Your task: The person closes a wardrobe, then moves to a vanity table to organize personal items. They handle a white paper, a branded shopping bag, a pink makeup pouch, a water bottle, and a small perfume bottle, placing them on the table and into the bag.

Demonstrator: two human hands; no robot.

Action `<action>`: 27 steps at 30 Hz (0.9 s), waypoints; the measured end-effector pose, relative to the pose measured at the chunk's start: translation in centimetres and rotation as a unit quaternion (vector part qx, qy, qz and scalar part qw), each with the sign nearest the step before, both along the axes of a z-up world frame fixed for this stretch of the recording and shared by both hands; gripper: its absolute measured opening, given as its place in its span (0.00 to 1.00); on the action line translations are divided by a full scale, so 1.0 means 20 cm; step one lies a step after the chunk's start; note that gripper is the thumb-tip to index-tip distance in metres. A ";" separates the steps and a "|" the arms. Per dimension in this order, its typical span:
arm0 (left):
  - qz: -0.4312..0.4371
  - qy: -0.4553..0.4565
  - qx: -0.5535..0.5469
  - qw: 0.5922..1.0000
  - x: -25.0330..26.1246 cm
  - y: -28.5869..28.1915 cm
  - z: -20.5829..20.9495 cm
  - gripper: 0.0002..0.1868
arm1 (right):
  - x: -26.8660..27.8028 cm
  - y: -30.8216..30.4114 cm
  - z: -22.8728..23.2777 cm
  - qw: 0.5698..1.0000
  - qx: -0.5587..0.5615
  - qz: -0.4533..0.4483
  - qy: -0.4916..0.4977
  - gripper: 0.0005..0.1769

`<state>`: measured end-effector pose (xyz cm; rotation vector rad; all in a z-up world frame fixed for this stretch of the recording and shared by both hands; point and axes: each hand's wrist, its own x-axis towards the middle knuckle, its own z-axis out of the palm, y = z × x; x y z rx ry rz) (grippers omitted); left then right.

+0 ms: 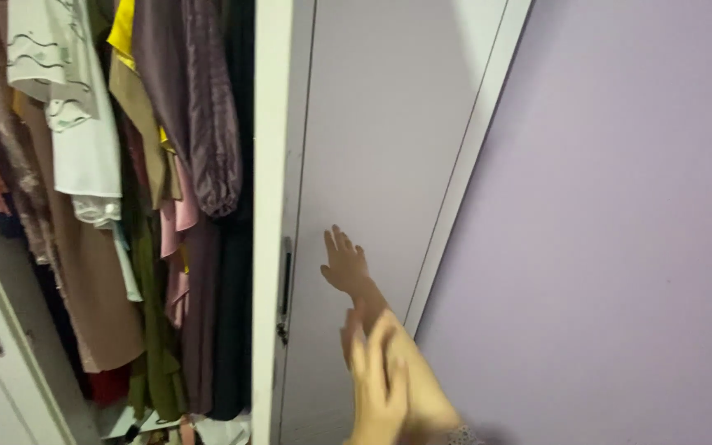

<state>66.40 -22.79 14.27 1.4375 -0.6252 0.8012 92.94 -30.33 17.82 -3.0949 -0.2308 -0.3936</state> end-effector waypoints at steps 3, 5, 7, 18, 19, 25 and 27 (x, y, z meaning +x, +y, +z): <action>0.005 0.061 0.018 0.998 0.14 -0.08 -0.01 0.29 | -0.03 -0.11 0.04 0.999 0.022 -0.037 -0.015 0.45; 0.008 0.069 0.032 0.997 0.17 -0.09 -0.02 0.31 | -0.05 -0.17 0.06 0.998 0.054 -0.043 -0.012 0.45; 0.011 0.078 0.049 0.996 0.22 -0.10 -0.05 0.34 | -0.05 -0.24 0.04 0.995 0.089 -0.050 -0.008 0.44; -0.035 0.152 -0.052 0.986 0.39 -0.05 -0.05 0.37 | -0.09 -0.43 -0.13 0.900 0.397 0.091 -0.159 0.24; -0.037 0.150 -0.051 0.987 0.35 -0.03 0.00 0.37 | -0.18 -0.39 -0.07 0.899 0.397 0.090 -0.161 0.24; -0.098 0.236 -0.091 0.963 0.23 0.05 0.16 0.34 | -0.47 -0.30 0.09 0.865 0.484 0.051 -0.120 0.15; -0.081 0.166 -0.072 0.980 0.21 0.07 0.18 0.32 | -0.53 -0.30 0.11 0.865 0.475 0.087 -0.134 0.18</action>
